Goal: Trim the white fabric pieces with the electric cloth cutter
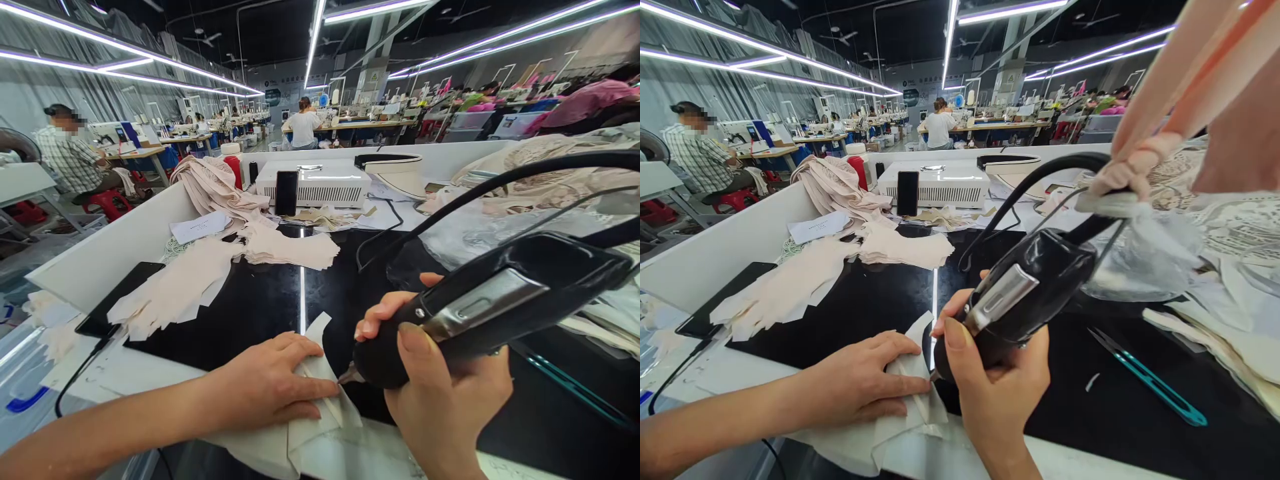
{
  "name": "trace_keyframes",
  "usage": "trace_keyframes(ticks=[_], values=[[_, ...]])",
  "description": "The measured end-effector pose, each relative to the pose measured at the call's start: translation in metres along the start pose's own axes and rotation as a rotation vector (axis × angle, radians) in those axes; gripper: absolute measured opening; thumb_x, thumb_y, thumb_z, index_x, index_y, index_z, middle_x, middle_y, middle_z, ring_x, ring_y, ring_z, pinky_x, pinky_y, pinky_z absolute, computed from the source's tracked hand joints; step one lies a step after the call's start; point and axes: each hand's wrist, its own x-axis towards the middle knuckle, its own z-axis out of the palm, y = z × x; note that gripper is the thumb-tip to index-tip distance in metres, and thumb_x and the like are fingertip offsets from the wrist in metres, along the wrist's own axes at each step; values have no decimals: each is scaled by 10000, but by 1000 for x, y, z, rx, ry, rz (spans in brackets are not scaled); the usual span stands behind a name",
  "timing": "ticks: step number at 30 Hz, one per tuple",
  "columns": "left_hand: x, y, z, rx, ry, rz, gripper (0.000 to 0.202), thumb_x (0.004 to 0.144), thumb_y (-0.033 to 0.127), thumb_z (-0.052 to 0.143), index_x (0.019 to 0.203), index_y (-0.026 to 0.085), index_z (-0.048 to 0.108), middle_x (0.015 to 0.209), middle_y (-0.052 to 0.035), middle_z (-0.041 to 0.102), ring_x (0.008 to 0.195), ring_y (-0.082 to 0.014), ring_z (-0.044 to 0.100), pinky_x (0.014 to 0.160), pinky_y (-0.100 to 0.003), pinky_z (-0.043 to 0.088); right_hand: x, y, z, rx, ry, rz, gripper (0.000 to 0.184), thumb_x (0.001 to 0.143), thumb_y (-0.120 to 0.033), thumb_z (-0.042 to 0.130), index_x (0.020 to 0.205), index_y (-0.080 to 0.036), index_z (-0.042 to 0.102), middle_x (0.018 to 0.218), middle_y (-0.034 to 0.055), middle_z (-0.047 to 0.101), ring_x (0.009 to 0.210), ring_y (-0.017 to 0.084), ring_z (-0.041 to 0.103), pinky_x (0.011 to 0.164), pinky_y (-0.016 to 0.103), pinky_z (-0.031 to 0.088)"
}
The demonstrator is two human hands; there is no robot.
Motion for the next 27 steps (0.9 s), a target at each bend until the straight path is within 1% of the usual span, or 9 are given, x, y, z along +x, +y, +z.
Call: trace_keyframes(ticks=[5,8,12,14,19,22,27], values=[[0,3,1,4,33,8,399,1314,476,794,1647,270,872,1639,-211,785,1456,-340,814,1307,-460,716,2,4,2,2,29,-13,597,904,-645,1164,1267,-327,812,822,-67,805,552,212,728,550,382,677],[0,5,1,3,64,25,390,1334,488,745,1609,251,887,1615,-229,789,1467,-348,814,1310,-472,718,2,5,3,2,31,-6,599,892,-634,1165,1259,-326,805,819,-71,805,551,211,719,547,380,667],[1,9,2,5,23,13,400,1300,459,819,1645,264,868,1653,-229,774,1507,-349,800,1344,-478,699,1,4,2,-25,13,-8,596,900,-623,1152,1259,-321,786,825,-66,796,560,217,716,544,392,665],[2,11,2,0,27,14,395,1293,443,830,1639,255,871,1650,-234,774,1505,-356,801,1346,-483,699,1,4,1,-33,10,-6,590,916,-610,1146,1274,-316,780,832,-64,795,568,216,722,543,386,663],[2,11,3,0,67,17,377,1315,466,783,1604,242,879,1612,-231,783,1458,-356,813,1320,-479,712,3,6,-1,-11,24,-6,599,897,-601,1168,1269,-304,805,827,-63,809,570,202,727,553,369,678],[1,11,5,3,76,26,374,1325,473,759,1588,235,880,1626,-235,775,1467,-357,810,1327,-479,706,6,9,2,24,43,-30,615,876,-609,1190,1266,-311,820,832,-68,809,580,196,724,568,368,684],[1,11,6,1,79,23,380,1336,484,727,1584,240,879,1643,-229,772,1458,-357,813,1337,-483,699,8,12,7,51,44,-9,595,874,-632,1192,1229,-307,842,819,-70,811,580,179,710,586,345,662]])
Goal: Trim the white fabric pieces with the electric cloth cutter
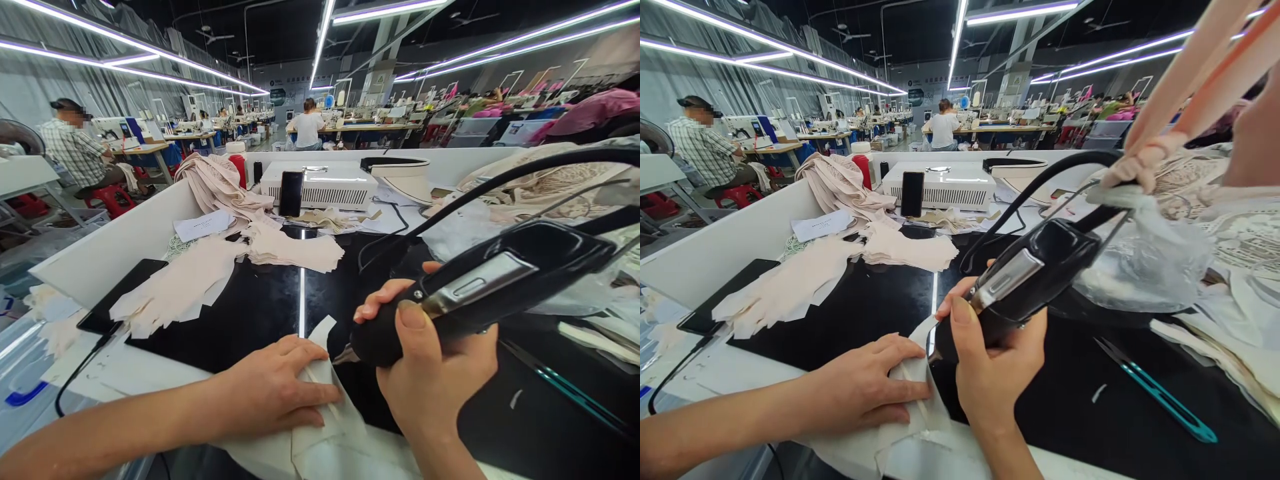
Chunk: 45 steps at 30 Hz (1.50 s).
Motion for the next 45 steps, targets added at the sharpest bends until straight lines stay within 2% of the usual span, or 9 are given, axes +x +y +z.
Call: trace_keyframes(ticks=[13,17,20,24,28,33,38,42,45], values=[[5,4,-7,-62,-82,-30,421,1323,449,774,1639,176,829,1685,-260,783,1576,-387,797,1409,-517,657,-2,1,-3,-15,-35,-16,634,901,-577,1197,1307,-295,799,850,-68,849,588,178,748,587,328,690],[17,-16,-15,-166,-77,-96,329,1320,208,659,1603,124,805,1610,-235,839,1570,-314,820,1381,-413,676,-2,2,-4,-21,-38,-11,637,907,-591,1188,1322,-300,802,868,-63,839,611,174,735,590,330,694],[35,-42,-19,-197,-143,-30,410,1233,5,585,1560,107,811,1617,-236,857,1605,-288,817,1402,-401,660,-1,3,-6,-27,-33,-24,655,882,-615,1196,1307,-300,810,863,-58,828,606,178,728,582,339,694],[55,-72,-17,-196,-308,53,516,1143,-94,594,1550,127,821,1630,-213,880,1687,-292,776,1432,-399,636,-1,2,-7,-42,-31,-14,644,859,-630,1206,1255,-299,820,841,-63,814,599,178,733,577,334,694],[55,-83,-16,-169,-364,63,619,1085,-143,579,1584,135,818,1661,-193,873,1694,-277,775,1439,-361,615,-1,0,-9,-57,-24,-6,658,863,-617,1202,1293,-305,815,842,-63,823,592,181,730,590,342,698],[41,-83,-17,-95,-331,74,608,1104,-124,577,1607,113,823,1675,-207,865,1686,-289,781,1451,-375,609,-2,1,-10,-77,-23,-18,618,868,-611,1193,1261,-303,828,840,-49,804,582,195,719,581,373,695],[33,-75,-20,-7,-231,176,551,1103,-100,617,1549,110,862,1643,-207,885,1665,-299,801,1522,-430,551,-10,-4,-7,-77,-33,-2,439,957,-452,1082,1193,-317,737,874,-71,800,593,154,718,602,306,688],[16,-81,-13,-47,-167,199,794,936,-171,549,1566,168,892,1664,-141,886,1681,-269,789,1492,-394,579,-17,-8,-2,-119,-111,90,440,937,-418,1011,1205,-328,674,858,-84,792,621,161,732,635,299,691],[7,-93,-4,-125,-96,156,934,939,-152,435,1623,282,898,1675,-58,889,1567,-236,859,1395,-385,668,-17,-6,2,-117,-144,113,407,922,-431,989,1127,-322,655,868,-74,786,617,146,679,619,297,682]])
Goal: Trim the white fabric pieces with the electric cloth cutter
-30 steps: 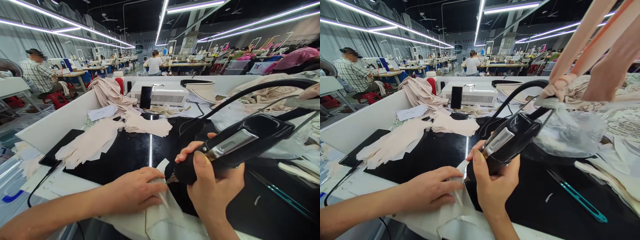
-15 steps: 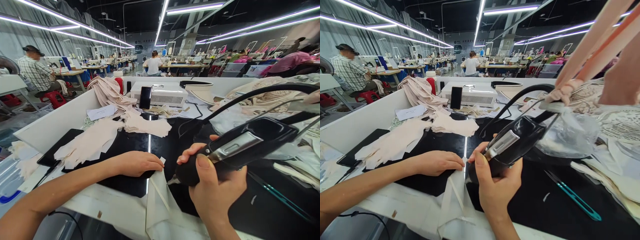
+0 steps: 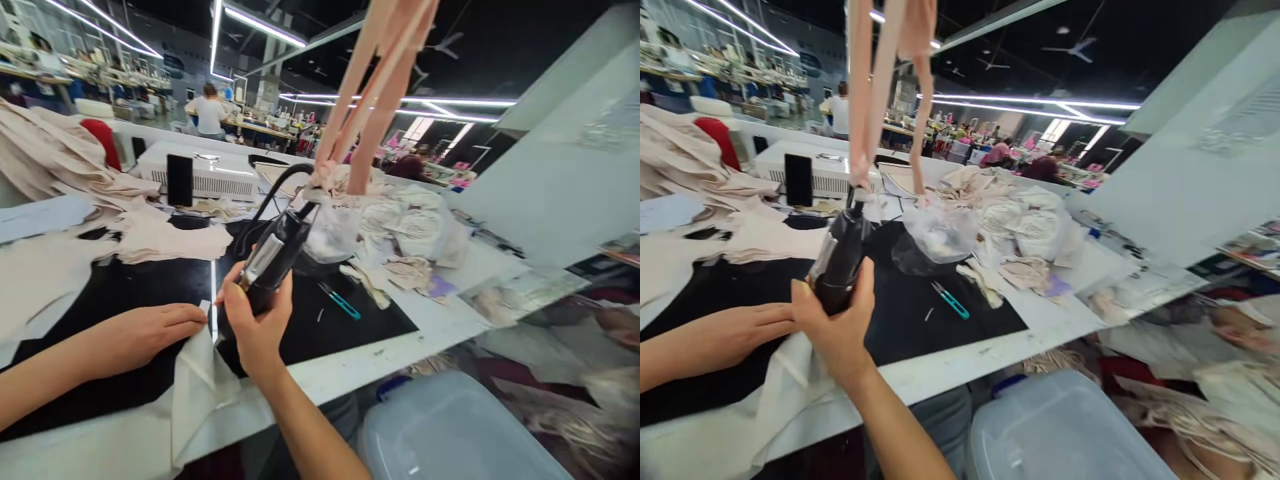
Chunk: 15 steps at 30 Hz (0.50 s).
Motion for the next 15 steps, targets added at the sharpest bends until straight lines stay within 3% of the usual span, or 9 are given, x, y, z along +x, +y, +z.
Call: trace_keyframes(ticks=[8,15], values=[[25,27,-28,49,-215,-96,795,978,-150,583,1658,183,824,1642,-163,879,1543,-268,862,1332,-326,676,3,-6,-7,50,87,-96,449,922,-364,1070,1212,-311,731,856,-84,831,606,143,745,617,260,690],[24,19,-27,64,-280,-105,605,1182,-48,593,1680,207,823,1704,-161,848,1630,-275,817,1319,-323,675,10,0,-12,29,95,-131,611,917,-630,1157,1273,-294,792,837,-54,820,557,187,732,525,327,660]])
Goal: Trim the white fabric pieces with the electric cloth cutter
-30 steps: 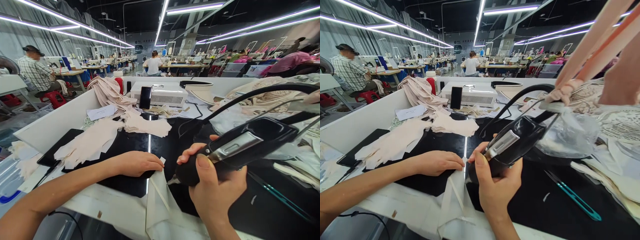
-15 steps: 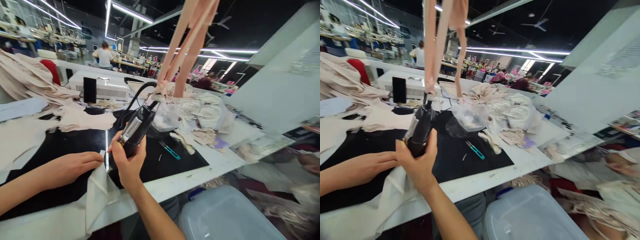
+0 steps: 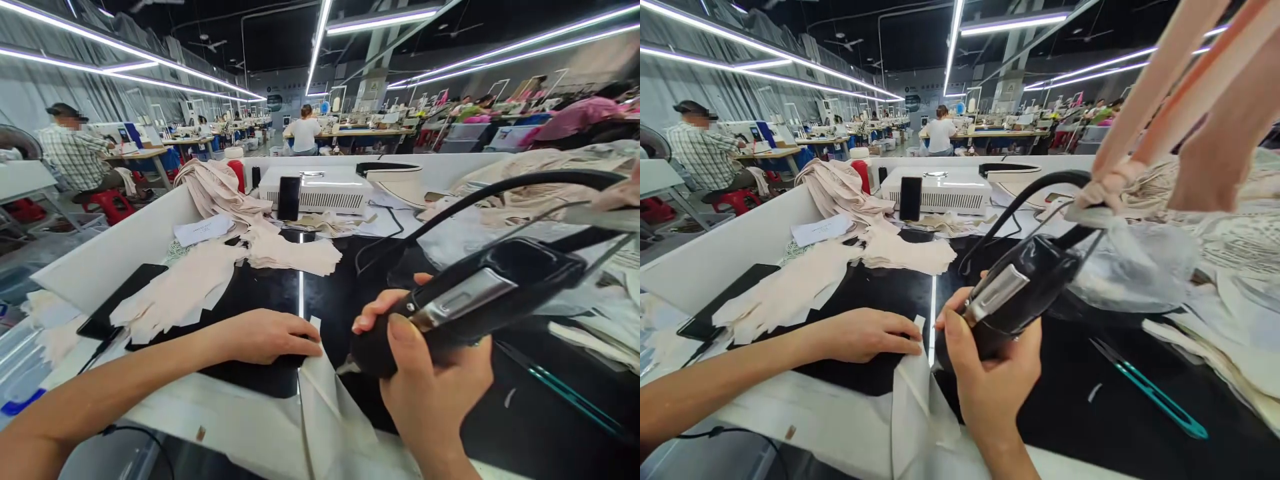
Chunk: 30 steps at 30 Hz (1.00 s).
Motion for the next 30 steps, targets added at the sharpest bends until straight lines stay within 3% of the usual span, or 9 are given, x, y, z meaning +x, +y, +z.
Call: trace_keyframes(ticks=[7,11,18,24,30], values=[[2,-1,-1,-24,-38,63,608,1186,-46,598,1739,123,785,1785,-177,809,1779,-296,700,1475,-376,585,4,-3,-2,-15,18,-4,581,886,-613,1176,1236,-309,824,808,-46,807,554,213,709,557,390,665],[4,1,-2,-38,-35,27,625,1160,-50,643,1711,194,811,1724,-154,846,1715,-276,754,1428,-358,621,4,-3,-2,1,18,7,576,879,-601,1182,1224,-307,827,809,-53,803,557,211,712,572,392,670],[3,13,-8,84,-32,19,675,1152,-22,691,1685,368,830,1694,-88,832,1553,-275,824,1220,-308,704,3,-4,-2,-4,47,51,607,815,-593,1209,1213,-309,850,803,-53,809,568,221,721,582,404,676],[4,20,-14,132,-39,62,639,1164,-30,643,1652,323,858,1684,-121,821,1506,-280,835,1330,-358,664,3,-5,-2,1,73,79,564,801,-509,1186,1200,-306,842,776,-61,804,548,227,714,567,403,675],[1,22,-7,120,15,61,643,1116,-40,718,1630,315,869,1686,-131,810,1533,-305,809,1355,-400,669,5,-3,1,14,47,37,522,852,-467,1148,1230,-303,829,789,-66,791,536,224,715,565,404,674]])
